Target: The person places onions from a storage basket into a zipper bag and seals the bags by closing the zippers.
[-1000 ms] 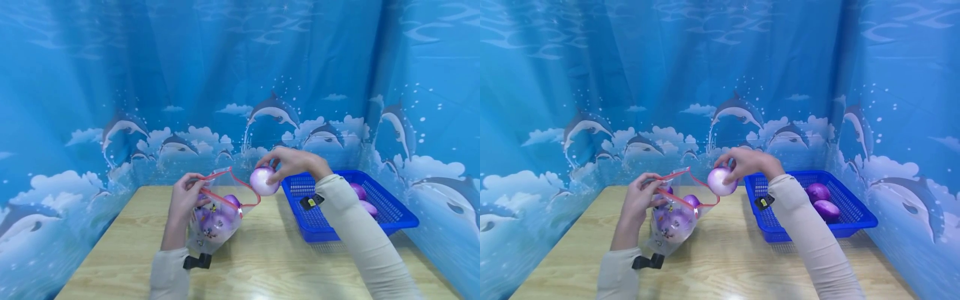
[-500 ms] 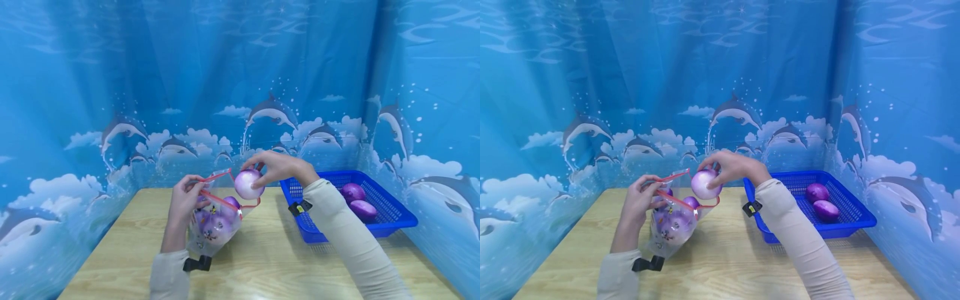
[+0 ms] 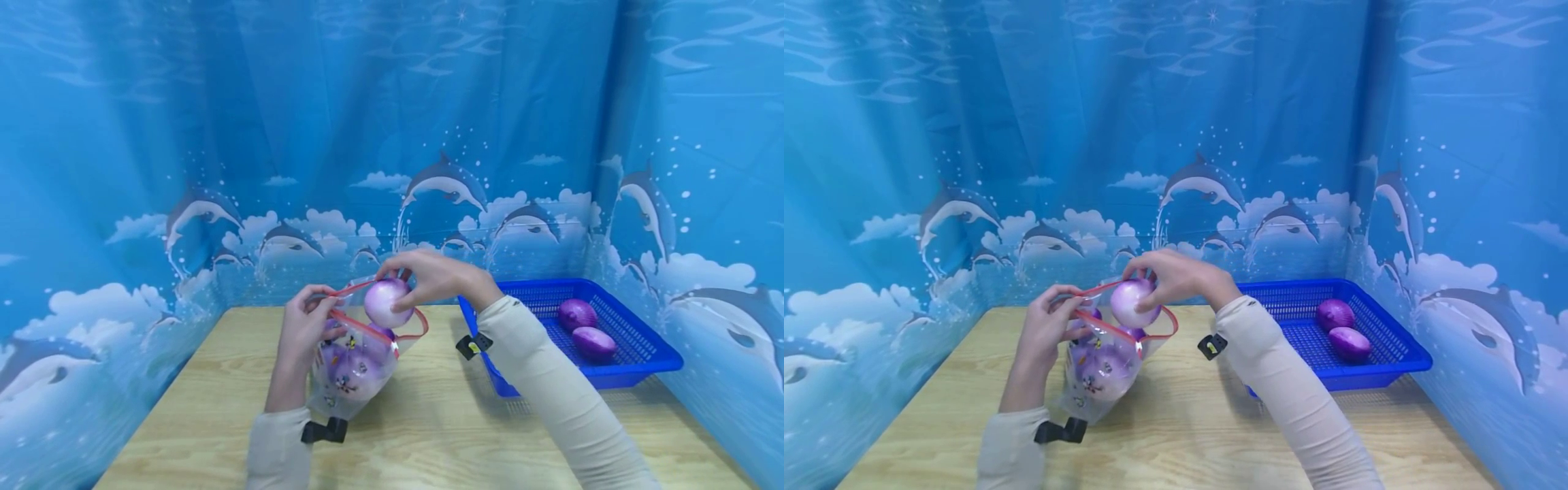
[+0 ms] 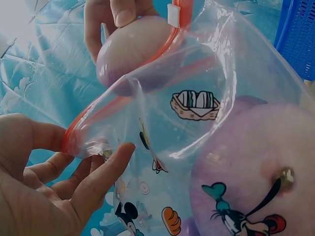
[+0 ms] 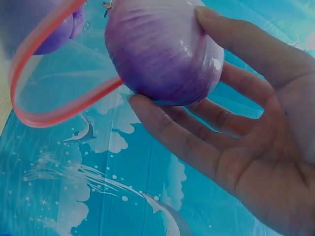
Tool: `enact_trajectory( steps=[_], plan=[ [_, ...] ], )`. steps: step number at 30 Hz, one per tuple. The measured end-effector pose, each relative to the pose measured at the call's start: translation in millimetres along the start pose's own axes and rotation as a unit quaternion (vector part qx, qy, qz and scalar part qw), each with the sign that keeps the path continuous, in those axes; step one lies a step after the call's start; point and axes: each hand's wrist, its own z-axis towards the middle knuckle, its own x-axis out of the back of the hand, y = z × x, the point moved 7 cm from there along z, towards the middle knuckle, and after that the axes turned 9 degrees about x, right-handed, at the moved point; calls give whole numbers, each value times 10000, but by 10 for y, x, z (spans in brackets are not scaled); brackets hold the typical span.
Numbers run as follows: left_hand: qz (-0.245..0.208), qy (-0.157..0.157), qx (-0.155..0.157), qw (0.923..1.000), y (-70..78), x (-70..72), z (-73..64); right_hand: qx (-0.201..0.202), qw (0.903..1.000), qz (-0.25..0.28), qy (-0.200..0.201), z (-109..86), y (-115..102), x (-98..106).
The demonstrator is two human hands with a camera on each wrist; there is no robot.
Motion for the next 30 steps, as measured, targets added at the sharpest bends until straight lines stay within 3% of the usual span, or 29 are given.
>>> enact_trajectory(
  steps=[7,16,26,30],
  plan=[
    [-3,-17,10,10000,-1,2,-3,203,9996,-162,119,92,-76,-55],
    [-102,-9,18,9999,5,14,1,170,9986,-488,128,178,-116,-136],
    [-97,129,166,9997,1,93,24,207,9997,-146,41,147,-107,-134],
    [-106,173,172,9996,4,108,24,66,9998,29,-180,121,-88,-161]
  ],
)
